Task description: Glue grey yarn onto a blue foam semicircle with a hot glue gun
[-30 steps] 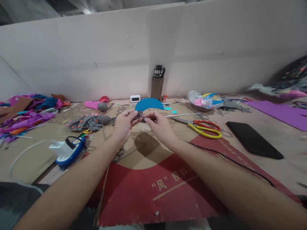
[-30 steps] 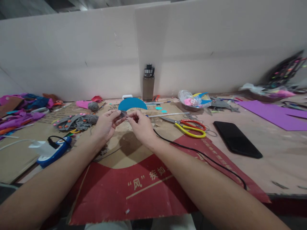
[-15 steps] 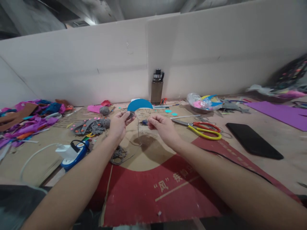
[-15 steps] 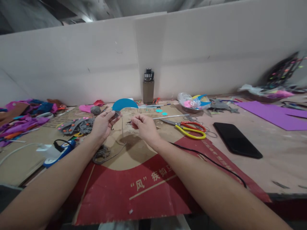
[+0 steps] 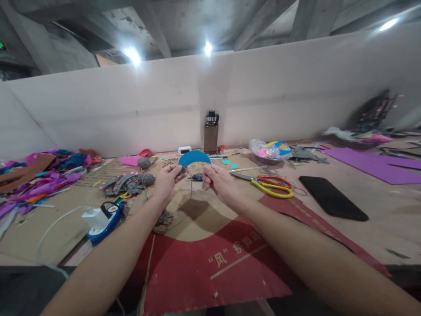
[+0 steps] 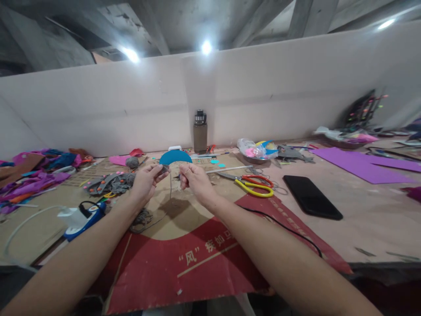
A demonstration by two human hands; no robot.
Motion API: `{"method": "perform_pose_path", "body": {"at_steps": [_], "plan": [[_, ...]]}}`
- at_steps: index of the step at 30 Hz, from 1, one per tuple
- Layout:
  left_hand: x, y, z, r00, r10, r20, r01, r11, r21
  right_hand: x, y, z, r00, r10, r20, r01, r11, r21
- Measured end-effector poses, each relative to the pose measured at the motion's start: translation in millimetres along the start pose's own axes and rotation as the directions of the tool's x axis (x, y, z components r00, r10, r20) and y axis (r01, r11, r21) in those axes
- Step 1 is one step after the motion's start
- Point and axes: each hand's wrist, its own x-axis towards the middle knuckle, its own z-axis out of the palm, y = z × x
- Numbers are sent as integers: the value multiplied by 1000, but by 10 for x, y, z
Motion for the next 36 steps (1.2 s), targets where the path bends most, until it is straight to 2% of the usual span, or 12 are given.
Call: {"method": "perform_pose_path", "body": {"at_steps": [4, 9, 12, 15, 18, 20, 23, 27, 30, 33, 36], "plan": [[-20, -3, 10, 1000, 7, 7, -7, 999, 50, -21, -12, 18, 998, -51, -32, 42, 970, -239], [-43, -7, 23, 1000, 1, 23, -3, 996, 94, -69, -68, 28, 985, -169, 28, 160, 847, -507], [-51, -3, 26, 999, -18, 37, 15, 996, 90, -61, -113, -31, 951, -308, 27, 244, 695, -676], [-63, -5, 30, 997, -51, 65, 43, 992, 121, -23, -153, -141, 881, -471, 35, 294, 489, -821], [-78, -15, 39, 992, -90, 88, 75, 984, 161, 20, -187, -246, 803, -589, 90, 303, 274, -913], [-88, -19, 47, 990, -99, 104, 80, 981, 175, 43, -211, -293, 777, -621, 101, 284, 204, -937], [-96, -12, 58, 990, -87, 114, 65, 981, 185, 73, -241, -334, 789, -611, 69, 263, 233, -936], [-89, 2, 58, 989, -74, 131, 46, 978, 201, 114, -243, -372, 860, -506, 66, 251, 308, -917], [-86, 3, 57, 986, -77, 149, 43, 975, 218, 129, -229, -392, 891, -453, 35, 213, 348, -913], [-99, 5, 71, 986, -83, 148, 49, 974, 220, 120, -235, -397, 892, -452, -3, 181, 362, -915], [-117, 12, 90, 984, -99, 150, 66, 976, 208, 107, -266, -410, 875, -484, 9, 187, 321, -929]]}}
